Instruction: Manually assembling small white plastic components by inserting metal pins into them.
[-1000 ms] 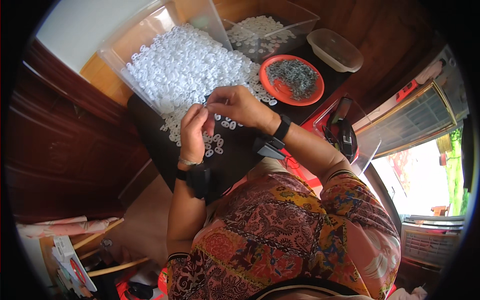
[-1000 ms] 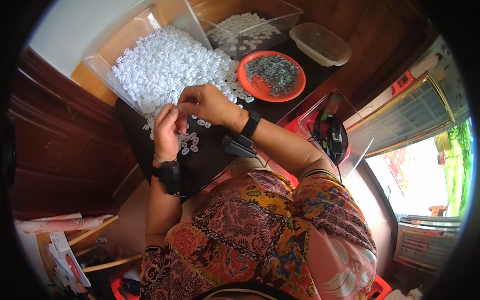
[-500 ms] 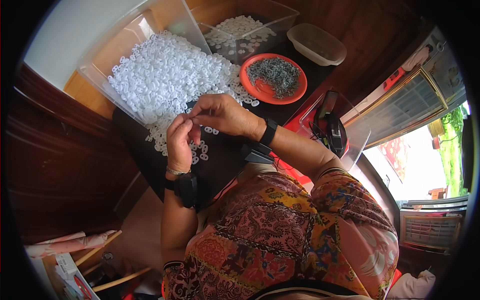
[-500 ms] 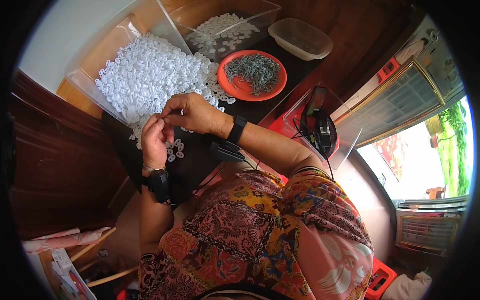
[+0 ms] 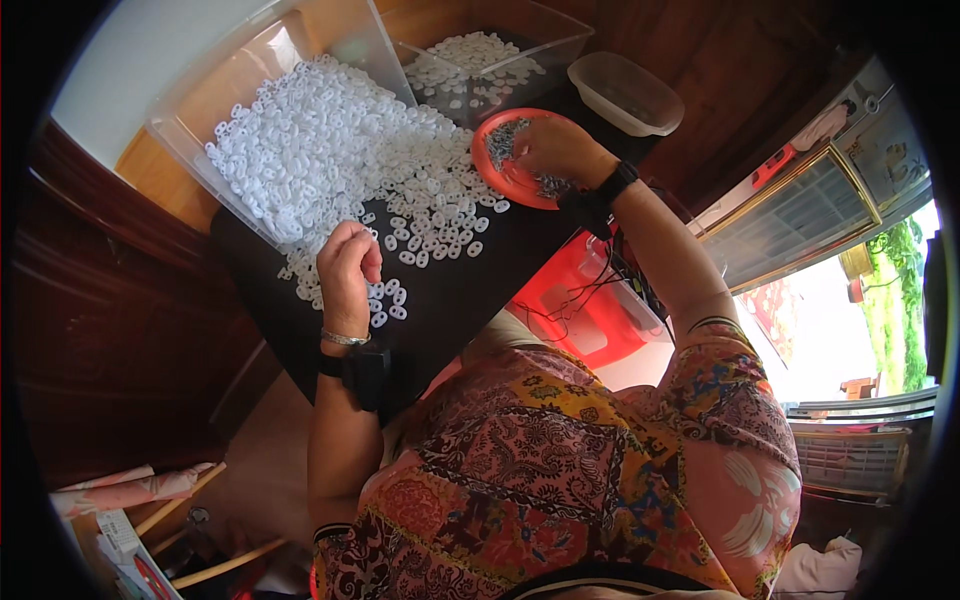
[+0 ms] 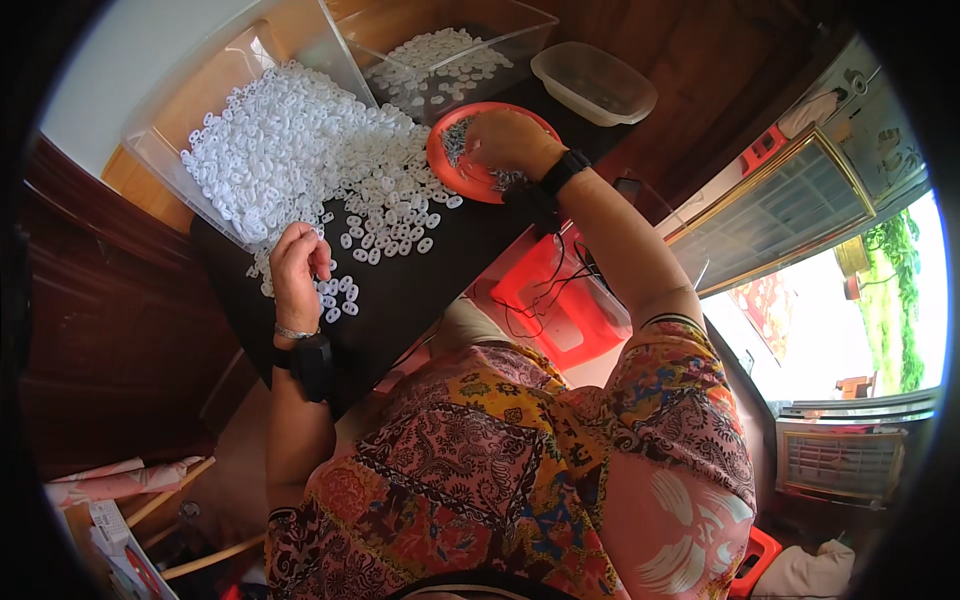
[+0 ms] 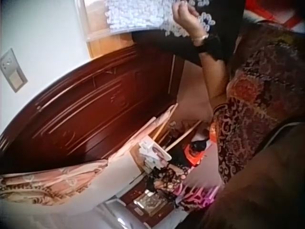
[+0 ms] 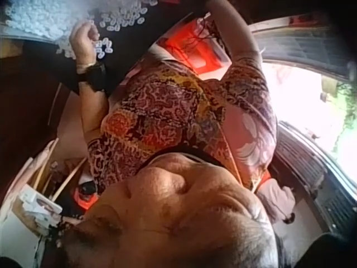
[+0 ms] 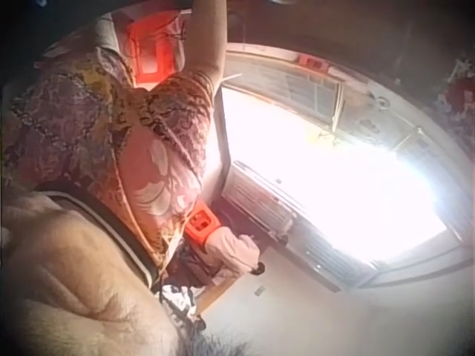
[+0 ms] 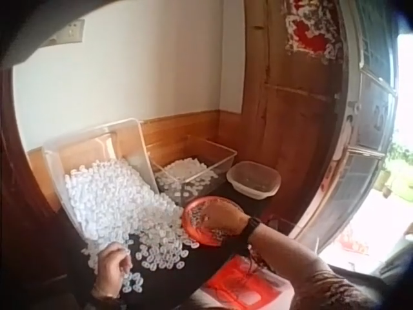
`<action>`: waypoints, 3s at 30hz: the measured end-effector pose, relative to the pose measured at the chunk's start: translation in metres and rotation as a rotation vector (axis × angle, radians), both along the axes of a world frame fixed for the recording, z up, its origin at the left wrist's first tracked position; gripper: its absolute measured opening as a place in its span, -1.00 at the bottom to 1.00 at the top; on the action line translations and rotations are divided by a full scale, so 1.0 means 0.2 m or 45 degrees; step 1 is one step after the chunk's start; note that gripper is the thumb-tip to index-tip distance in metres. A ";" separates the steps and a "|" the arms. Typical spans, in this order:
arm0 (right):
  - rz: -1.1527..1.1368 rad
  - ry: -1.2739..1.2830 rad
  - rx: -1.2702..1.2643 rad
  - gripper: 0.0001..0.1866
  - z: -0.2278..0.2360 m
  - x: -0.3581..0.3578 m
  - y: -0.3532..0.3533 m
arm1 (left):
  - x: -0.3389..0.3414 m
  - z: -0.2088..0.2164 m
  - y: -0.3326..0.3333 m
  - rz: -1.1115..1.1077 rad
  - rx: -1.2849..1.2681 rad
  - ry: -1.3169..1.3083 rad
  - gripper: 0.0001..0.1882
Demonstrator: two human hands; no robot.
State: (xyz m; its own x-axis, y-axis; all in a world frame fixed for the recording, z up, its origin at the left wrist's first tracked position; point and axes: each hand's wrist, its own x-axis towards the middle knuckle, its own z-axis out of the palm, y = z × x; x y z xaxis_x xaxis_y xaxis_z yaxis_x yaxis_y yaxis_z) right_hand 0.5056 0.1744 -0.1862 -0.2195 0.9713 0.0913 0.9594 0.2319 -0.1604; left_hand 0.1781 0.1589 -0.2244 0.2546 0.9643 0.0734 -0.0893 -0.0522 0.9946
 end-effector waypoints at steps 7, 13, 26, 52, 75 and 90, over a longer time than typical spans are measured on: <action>-0.123 -0.246 -0.089 -0.75 -0.07 -0.05 0.05 | 0.02 0.02 -0.02 0.020 -0.005 -0.035 -0.79; -0.081 -0.147 -0.056 -0.77 -0.15 -0.04 0.07 | 0.01 0.03 -0.02 -0.012 0.004 0.020 -0.79; 0.002 -0.005 0.055 -0.81 -0.09 0.01 0.04 | 0.01 0.00 -0.02 -0.005 -0.010 -0.043 -0.81; 0.055 -0.155 0.099 -0.77 -0.11 0.02 0.16 | 0.02 0.03 -0.03 -0.007 -0.027 0.036 -0.79; 0.207 1.489 -0.223 -0.76 0.14 -0.57 -0.21 | 0.03 0.14 -0.16 0.007 0.095 -0.101 -0.85; 0.502 1.863 -0.635 -0.83 -0.06 -0.82 -0.35 | -0.04 0.03 -0.51 0.213 0.022 -0.078 -0.79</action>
State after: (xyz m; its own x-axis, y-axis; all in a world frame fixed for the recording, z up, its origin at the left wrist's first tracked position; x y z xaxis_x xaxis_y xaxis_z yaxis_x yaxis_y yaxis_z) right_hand 0.3422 0.1053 -0.1989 -0.4654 0.8733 0.1441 -0.1870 0.0621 -0.9804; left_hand 0.1707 0.0564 -0.2184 0.0854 0.9913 0.1006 -0.1386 -0.0882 0.9864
